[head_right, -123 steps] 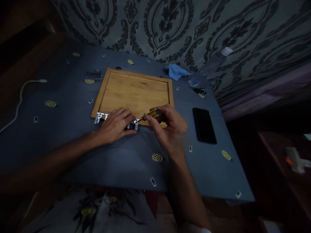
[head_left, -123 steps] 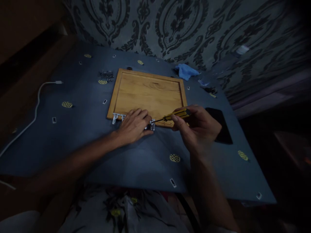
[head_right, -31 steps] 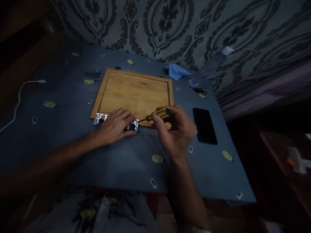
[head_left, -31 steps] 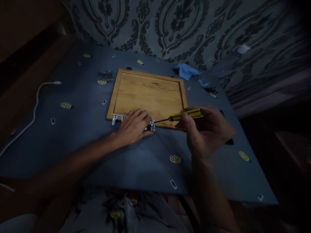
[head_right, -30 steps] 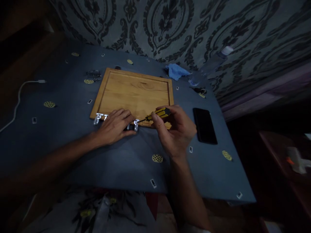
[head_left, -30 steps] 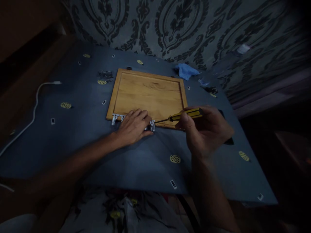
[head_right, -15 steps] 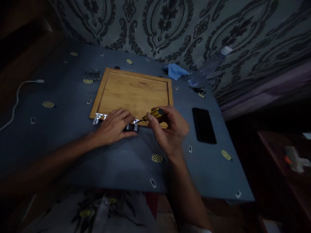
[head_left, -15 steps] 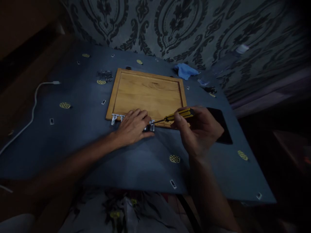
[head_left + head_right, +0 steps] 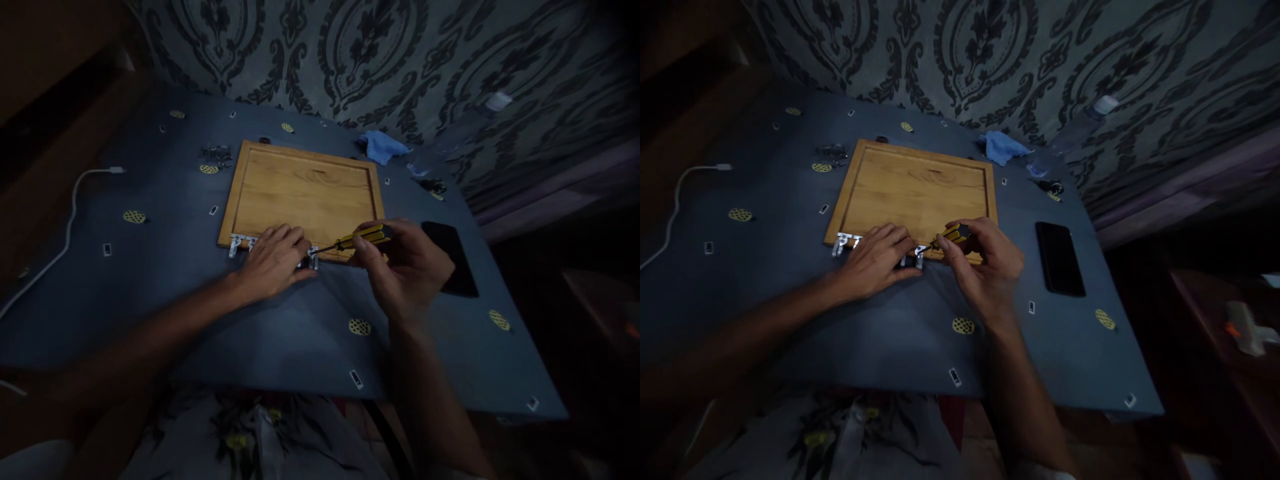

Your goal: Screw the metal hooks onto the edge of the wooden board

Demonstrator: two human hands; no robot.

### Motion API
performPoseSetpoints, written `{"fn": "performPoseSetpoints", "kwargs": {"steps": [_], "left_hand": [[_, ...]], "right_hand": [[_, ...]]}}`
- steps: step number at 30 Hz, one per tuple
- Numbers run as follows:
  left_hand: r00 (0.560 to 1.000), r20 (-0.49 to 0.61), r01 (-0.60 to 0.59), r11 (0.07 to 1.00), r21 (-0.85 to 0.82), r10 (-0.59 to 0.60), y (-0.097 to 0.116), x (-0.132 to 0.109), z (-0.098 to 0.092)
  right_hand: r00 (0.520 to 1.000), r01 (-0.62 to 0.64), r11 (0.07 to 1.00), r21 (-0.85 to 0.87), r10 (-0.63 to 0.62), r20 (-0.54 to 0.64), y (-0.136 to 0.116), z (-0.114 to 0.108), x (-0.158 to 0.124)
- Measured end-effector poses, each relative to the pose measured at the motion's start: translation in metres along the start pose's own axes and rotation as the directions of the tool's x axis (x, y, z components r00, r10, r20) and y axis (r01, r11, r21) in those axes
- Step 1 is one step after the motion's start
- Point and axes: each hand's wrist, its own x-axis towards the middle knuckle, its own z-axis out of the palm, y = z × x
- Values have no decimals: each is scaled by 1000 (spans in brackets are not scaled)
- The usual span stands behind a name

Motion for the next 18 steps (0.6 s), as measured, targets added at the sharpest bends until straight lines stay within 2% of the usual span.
{"fn": "performPoseSetpoints", "kwargs": {"steps": [4,18], "left_hand": [[1000,5,9,1000,6,-9,0,0,0],[1000,-15,9,1000,5,-8,0,0,3]], "right_hand": [[999,-2,1000,-6,2,52,-4,-1,2],[995,-39,999,13,38,93,-2,-5,3]]}}
